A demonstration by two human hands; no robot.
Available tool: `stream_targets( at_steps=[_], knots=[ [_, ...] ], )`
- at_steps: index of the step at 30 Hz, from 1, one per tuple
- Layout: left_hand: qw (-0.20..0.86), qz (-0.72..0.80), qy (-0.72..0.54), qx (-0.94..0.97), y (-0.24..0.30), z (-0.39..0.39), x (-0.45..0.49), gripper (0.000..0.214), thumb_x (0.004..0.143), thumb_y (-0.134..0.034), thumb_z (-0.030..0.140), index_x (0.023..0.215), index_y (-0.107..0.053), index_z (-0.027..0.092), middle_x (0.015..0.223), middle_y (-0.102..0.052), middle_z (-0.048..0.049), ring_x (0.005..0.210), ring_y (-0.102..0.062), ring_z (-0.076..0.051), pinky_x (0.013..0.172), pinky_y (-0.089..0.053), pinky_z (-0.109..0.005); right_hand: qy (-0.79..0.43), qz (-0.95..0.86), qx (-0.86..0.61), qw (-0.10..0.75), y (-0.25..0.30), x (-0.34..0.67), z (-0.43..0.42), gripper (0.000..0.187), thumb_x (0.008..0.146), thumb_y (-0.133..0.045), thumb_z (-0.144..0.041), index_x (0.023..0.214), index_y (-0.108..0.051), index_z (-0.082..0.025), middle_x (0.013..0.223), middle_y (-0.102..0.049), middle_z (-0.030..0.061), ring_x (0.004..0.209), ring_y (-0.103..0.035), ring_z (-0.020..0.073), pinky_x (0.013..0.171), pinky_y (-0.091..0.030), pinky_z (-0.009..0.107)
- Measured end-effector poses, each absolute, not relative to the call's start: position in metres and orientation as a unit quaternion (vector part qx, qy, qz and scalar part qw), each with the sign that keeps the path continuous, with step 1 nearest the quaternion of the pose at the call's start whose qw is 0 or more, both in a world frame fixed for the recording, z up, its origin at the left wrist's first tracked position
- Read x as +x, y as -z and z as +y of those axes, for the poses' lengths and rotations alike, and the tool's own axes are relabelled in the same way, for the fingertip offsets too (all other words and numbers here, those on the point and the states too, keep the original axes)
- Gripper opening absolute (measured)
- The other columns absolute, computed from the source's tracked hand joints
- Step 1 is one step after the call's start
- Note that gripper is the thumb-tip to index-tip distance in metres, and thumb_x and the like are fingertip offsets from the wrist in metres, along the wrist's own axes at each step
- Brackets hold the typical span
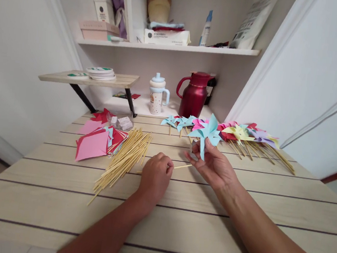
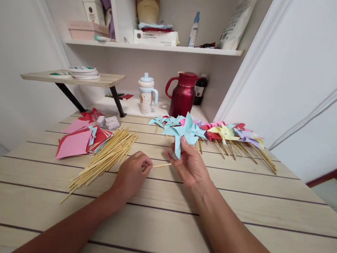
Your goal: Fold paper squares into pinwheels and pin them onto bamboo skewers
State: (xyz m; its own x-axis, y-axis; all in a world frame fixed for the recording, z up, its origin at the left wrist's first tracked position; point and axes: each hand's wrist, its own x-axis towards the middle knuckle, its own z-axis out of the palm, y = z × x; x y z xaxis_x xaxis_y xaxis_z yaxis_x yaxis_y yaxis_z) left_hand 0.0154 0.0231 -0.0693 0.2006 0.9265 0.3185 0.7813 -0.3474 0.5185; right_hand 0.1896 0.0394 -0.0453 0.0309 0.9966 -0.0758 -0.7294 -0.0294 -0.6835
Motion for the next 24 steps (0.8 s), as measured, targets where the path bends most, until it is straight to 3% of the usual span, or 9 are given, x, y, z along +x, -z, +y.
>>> stream_targets(
  at_steps=[4,8,16,24],
  knots=[
    [0.174,0.534,-0.294,0.774,0.072,0.022,0.017,0.02,0.085,-0.064,0.008,0.101,-0.062,0.02,0.103,-0.064,-0.0023,0.083,-0.063,-0.014,0.078,-0.048,-0.027,-0.66,-0.231,-0.282,0.656,0.045,0.19,0.04,0.016,0.076,-0.08,-0.032,0.078,-0.065,-0.025,0.069,-0.063,-0.0073,0.059,-0.056,0.0093,0.082,-0.057,0.037],
    [0.158,0.519,-0.276,0.793,0.074,0.021,0.013,0.032,0.084,-0.07,0.015,0.114,-0.06,0.02,0.112,-0.061,-0.0045,0.091,-0.062,-0.016,0.082,-0.049,-0.03,-0.643,-0.219,-0.288,0.675,0.045,0.193,0.041,0.018,0.074,-0.082,-0.031,0.082,-0.067,-0.026,0.076,-0.067,-0.007,0.067,-0.061,0.0107,0.079,-0.057,0.034],
    [0.03,0.51,-0.153,0.846,0.067,0.017,0.011,0.006,0.087,-0.068,0.022,0.088,-0.068,0.017,0.097,-0.066,-0.0062,0.094,-0.06,-0.024,0.082,-0.045,-0.038,-0.612,-0.223,-0.303,0.696,0.04,0.198,0.04,0.021,0.07,-0.084,-0.031,0.083,-0.068,-0.026,0.078,-0.071,-0.007,0.069,-0.064,0.0111,0.078,-0.057,0.032],
    [0.033,0.54,-0.182,0.821,0.07,0.017,0.016,0.013,0.086,-0.058,0.011,0.078,-0.067,0.016,0.086,-0.068,-0.0067,0.084,-0.061,-0.022,0.077,-0.044,-0.036,-0.61,-0.234,-0.316,0.688,0.043,0.196,0.041,0.02,0.071,-0.084,-0.03,0.077,-0.066,-0.025,0.073,-0.069,-0.0074,0.068,-0.063,0.0103,0.076,-0.057,0.03]
  ],
)
